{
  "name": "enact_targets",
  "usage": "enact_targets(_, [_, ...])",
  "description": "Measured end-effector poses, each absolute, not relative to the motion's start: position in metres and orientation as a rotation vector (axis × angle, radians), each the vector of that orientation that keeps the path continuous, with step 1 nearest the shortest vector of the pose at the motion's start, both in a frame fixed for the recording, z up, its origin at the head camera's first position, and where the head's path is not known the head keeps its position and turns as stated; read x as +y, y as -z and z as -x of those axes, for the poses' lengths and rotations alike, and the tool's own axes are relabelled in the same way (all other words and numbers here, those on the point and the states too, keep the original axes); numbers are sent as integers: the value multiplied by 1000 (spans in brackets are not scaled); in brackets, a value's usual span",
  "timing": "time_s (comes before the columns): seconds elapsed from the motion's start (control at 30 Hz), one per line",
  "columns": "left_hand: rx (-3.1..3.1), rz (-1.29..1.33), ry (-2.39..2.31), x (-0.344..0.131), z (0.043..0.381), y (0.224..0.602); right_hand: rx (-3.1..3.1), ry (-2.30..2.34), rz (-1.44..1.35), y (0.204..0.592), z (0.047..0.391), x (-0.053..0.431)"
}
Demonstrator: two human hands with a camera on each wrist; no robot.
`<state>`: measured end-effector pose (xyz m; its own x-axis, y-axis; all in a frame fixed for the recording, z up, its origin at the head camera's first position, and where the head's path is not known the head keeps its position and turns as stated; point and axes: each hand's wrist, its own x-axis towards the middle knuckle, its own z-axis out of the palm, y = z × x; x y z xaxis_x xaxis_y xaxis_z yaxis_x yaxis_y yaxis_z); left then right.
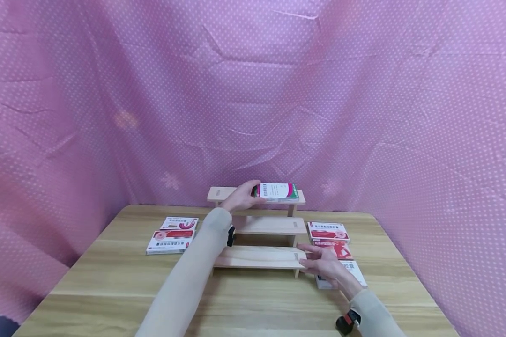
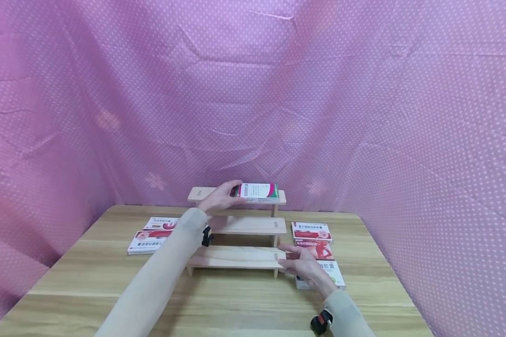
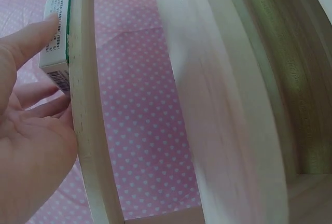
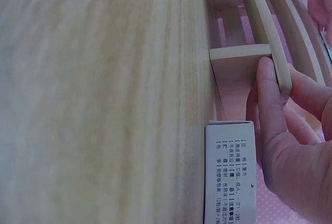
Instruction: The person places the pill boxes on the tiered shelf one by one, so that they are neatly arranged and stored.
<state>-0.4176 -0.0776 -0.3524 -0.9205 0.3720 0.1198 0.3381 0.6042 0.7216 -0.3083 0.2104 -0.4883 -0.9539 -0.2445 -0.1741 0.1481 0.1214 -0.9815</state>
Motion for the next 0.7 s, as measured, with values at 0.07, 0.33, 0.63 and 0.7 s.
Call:
enact_targets(0.07, [2778,-610,-1232,-77,416,352,2102,1906,113,487,307,210])
enact_targets(0.33, [2766,-587,-1258,-78,415,353,2118,1889,114,483,304,210])
enact_targets(0.63, [2748,-591,-1357,-80,413,355,2112,1883,75,485,305,211])
enact_targets(0.7, [2731,-592,-1399,-81,412,356,2105,1888,77,485,305,211])
